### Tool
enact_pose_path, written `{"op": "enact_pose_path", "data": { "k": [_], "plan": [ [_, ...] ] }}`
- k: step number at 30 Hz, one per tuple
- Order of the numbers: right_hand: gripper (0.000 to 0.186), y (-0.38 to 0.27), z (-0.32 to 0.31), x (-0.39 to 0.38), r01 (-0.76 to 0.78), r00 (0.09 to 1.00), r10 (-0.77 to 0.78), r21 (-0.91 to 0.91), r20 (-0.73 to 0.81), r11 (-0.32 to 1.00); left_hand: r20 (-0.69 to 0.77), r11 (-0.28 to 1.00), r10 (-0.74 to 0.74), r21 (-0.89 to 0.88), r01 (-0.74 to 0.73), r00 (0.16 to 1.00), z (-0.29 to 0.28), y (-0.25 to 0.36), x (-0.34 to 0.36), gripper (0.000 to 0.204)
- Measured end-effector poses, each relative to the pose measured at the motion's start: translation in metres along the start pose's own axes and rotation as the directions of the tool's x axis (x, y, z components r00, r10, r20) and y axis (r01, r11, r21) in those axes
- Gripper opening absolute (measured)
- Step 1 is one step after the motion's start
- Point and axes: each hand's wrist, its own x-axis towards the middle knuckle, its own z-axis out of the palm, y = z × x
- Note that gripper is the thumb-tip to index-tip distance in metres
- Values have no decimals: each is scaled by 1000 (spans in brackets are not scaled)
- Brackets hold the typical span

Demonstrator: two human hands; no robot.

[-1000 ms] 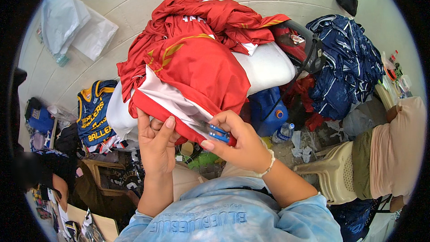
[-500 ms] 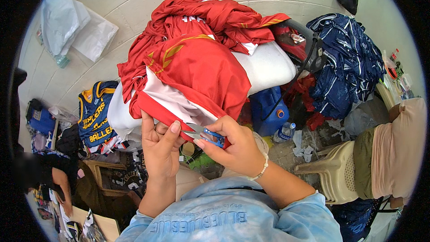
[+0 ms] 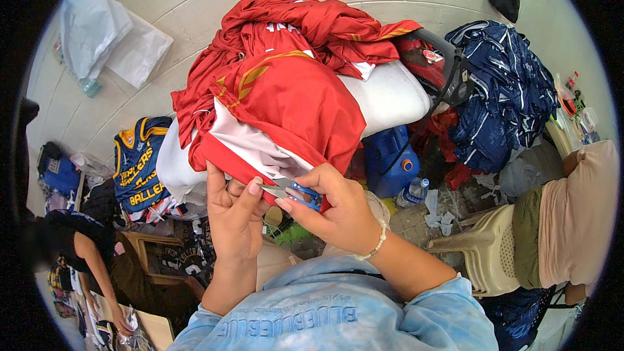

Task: The person uses scissors to trim the white hem of a red jersey draped over a mannequin. They repeatedly cut small sections of the hem, adjust the fabric, and continue trimming along the edge.

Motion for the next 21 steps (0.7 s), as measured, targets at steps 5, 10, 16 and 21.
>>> {"op": "enact_pose_path", "data": {
  "k": [5,10,16,21],
  "plan": [
    [24,2,1,2,27,1000,-28,18,8,999,51,1000,6,-13,-5,999,2,1,1,79],
    [30,7,2,2,32,999,-32,26,-17,999,43,1000,-3,-30,4,999,3,-1,1,79],
    [28,8,2,3,-15,1000,15,64,-1,998,76,1000,5,7,-5,997,-1,-2,3,80],
    [27,6,1,3,-12,1000,10,136,15,991,51,999,3,50,-6,999,1,-3,0,81]
  ]
}}
